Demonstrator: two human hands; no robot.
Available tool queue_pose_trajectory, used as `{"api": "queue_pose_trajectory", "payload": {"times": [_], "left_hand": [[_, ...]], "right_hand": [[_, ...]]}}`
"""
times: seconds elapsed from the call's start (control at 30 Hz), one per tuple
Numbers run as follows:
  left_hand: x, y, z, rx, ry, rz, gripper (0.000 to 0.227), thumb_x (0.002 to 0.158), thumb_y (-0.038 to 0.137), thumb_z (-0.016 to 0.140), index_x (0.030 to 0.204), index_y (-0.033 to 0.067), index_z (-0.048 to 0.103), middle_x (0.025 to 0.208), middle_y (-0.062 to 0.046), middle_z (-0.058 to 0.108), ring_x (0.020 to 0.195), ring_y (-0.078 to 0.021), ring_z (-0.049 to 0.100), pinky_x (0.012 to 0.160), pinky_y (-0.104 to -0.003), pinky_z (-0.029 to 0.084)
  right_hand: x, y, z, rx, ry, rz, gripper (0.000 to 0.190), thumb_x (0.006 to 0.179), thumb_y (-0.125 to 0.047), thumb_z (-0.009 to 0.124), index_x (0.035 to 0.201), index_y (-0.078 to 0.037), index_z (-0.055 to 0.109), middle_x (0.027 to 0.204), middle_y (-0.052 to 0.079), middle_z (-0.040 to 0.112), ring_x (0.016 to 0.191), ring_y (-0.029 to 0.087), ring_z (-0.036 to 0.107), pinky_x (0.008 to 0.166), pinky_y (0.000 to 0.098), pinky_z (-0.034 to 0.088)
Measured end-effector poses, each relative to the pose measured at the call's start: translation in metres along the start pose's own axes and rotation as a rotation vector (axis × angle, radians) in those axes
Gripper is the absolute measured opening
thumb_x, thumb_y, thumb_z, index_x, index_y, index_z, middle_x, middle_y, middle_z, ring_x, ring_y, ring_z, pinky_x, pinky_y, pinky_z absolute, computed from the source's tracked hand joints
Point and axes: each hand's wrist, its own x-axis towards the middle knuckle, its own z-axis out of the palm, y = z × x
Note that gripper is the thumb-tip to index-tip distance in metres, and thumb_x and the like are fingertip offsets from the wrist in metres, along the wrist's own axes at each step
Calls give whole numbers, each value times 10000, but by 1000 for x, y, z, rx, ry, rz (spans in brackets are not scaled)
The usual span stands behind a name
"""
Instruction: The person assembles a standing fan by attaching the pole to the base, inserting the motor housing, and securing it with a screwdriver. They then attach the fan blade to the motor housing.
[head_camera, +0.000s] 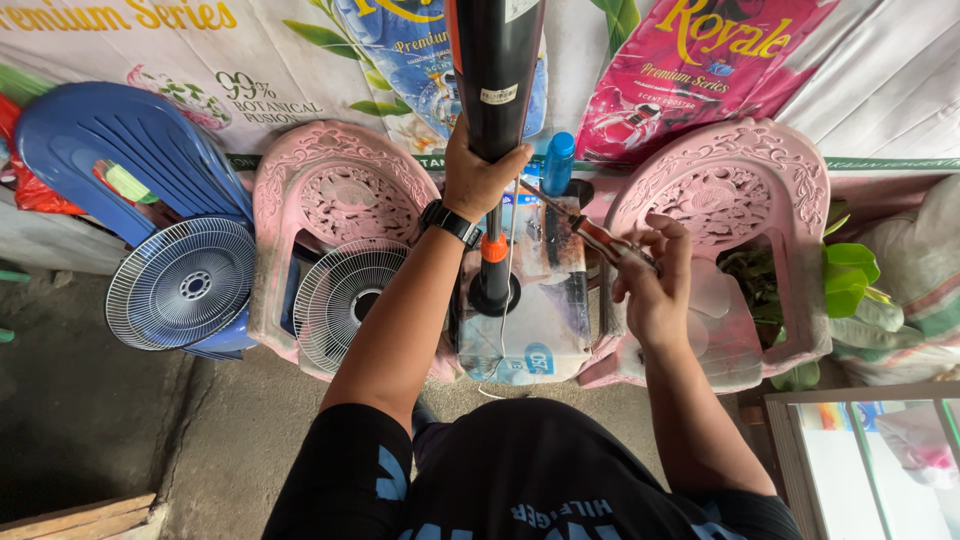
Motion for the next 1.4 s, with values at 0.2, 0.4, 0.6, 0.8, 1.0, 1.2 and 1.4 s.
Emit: {"api": "queue_pose_trajectory", "payload": {"times": [0.2, 0.4, 0.6, 0.8, 1.0, 1.2, 1.4], "left_hand": [[-2, -2, 0, -4, 17, 2, 398, 846, 74, 803, 1177, 60, 583, 971, -14, 683, 858, -108, 665, 798, -295, 582], [0, -2, 1, -7, 20, 39, 407, 849, 64, 803, 1198, 54, 595, 990, -23, 681, 882, -122, 661, 828, -308, 571], [-1, -2, 1, 6, 25, 2, 411, 834, 89, 810, 1180, 59, 590, 964, -17, 682, 852, -118, 668, 799, -305, 581], [0, -1, 1, 13, 25, 24, 410, 838, 96, 808, 1186, 59, 595, 970, -19, 681, 861, -118, 662, 808, -303, 574], [-1, -2, 1, 2, 34, 5, 409, 837, 88, 814, 1180, 57, 594, 968, -19, 678, 859, -118, 656, 806, -300, 569], [1, -3, 0, -8, 23, -11, 404, 833, 95, 801, 1174, 63, 587, 961, -17, 678, 827, -112, 669, 765, -288, 587], [-1, -3, 3, -16, 28, -6, 401, 840, 89, 810, 1169, 63, 582, 951, -21, 675, 824, -113, 658, 768, -287, 581]], "right_hand": [[-2, -5, 1, -230, -33, -37, 266, 1089, -11, 542, 1330, -62, 441, 921, 128, 672, 559, 81, 534, 467, 207, 408], [-2, -7, 1, -76, -64, 64, 476, 837, 69, 608, 1256, -67, 427, 1034, 22, 629, 701, 37, 542, 531, 184, 405], [-2, -12, -1, -283, -131, -93, 298, 1048, 0, 616, 1296, -64, 464, 837, 91, 679, 545, 62, 553, 476, 189, 408], [0, -23, 5, -236, -79, 56, 433, 958, -58, 640, 1339, -72, 434, 1031, 48, 659, 643, 31, 528, 502, 169, 399], [-2, -21, 2, -246, -211, -104, 360, 1014, -84, 701, 1274, -20, 461, 949, 59, 661, 688, 68, 569, 591, 195, 463], [0, -22, -1, -327, -103, 140, 280, 1096, -122, 583, 1355, -19, 556, 822, 32, 616, 602, 55, 517, 538, 197, 422], [-2, -21, 6, -214, -184, -152, 397, 889, -12, 693, 1197, -18, 442, 1010, 42, 608, 869, 78, 646, 739, 232, 544]]}}
